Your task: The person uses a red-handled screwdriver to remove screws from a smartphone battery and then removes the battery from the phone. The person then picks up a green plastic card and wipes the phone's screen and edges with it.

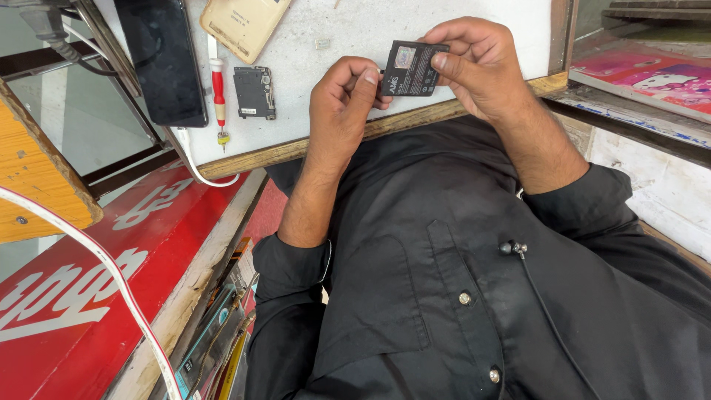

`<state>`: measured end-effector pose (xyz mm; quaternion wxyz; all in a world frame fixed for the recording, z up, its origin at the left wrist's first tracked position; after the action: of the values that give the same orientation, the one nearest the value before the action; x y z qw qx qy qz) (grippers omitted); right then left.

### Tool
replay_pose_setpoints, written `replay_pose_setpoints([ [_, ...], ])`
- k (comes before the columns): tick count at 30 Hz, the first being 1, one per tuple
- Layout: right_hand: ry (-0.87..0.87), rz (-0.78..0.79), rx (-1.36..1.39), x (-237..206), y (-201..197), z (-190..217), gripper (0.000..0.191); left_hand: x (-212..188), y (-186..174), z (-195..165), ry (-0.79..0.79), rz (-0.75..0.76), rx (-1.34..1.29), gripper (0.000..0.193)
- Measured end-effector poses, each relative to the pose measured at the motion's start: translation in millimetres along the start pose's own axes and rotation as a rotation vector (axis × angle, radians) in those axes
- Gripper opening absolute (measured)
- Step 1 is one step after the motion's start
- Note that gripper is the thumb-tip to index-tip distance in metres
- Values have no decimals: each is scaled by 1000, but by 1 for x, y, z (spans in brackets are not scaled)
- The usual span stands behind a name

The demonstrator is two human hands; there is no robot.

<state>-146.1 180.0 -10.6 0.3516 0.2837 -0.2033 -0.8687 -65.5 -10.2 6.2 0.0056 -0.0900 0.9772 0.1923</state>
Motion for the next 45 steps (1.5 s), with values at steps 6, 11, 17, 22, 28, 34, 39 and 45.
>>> replay_pose_setpoints([
  [6, -4, 17, -24, 2, 1, 1, 21, 0, 0, 1, -1, -7, 5, 16],
  [11, -6, 12, -48, 2, 1, 0, 21, 0, 0, 1, 20, -13, 16, 15],
  [17, 0, 3, -47, 1, 1, -1, 21, 0, 0, 2, 37, -26, 24, 14],
  [22, -13, 7, -48, 1, 2, 0, 22, -1, -2, -1, 54, -7, 62, 17],
  [28, -4, -6, -43, 0, 2, -1, 23, -1, -4, -4, 76, -13, 122, 16],
  [34, -25, 4, -20, 1, 3, 1, 22, 1, -6, -13, 44, -46, 327, 13],
  [39, -24, -4, 171, 0, -2, 4, 21, 0, 12, -35, 320, 186, 1008, 18],
  [45, -11, -3, 217, 1, -3, 6, 21, -2, 32, -27, 379, 330, 1334, 17],
])
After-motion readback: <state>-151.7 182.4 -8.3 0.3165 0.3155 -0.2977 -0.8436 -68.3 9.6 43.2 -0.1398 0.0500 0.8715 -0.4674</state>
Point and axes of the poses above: each hand's wrist, its own x-axis towards the middle knuckle, its own y-axis out of the palm, z = x × y, the point moved 6 cm from there along x, towards the middle knuckle, and after that the axes turned 15 degrees about y, right-handed, at the moved point
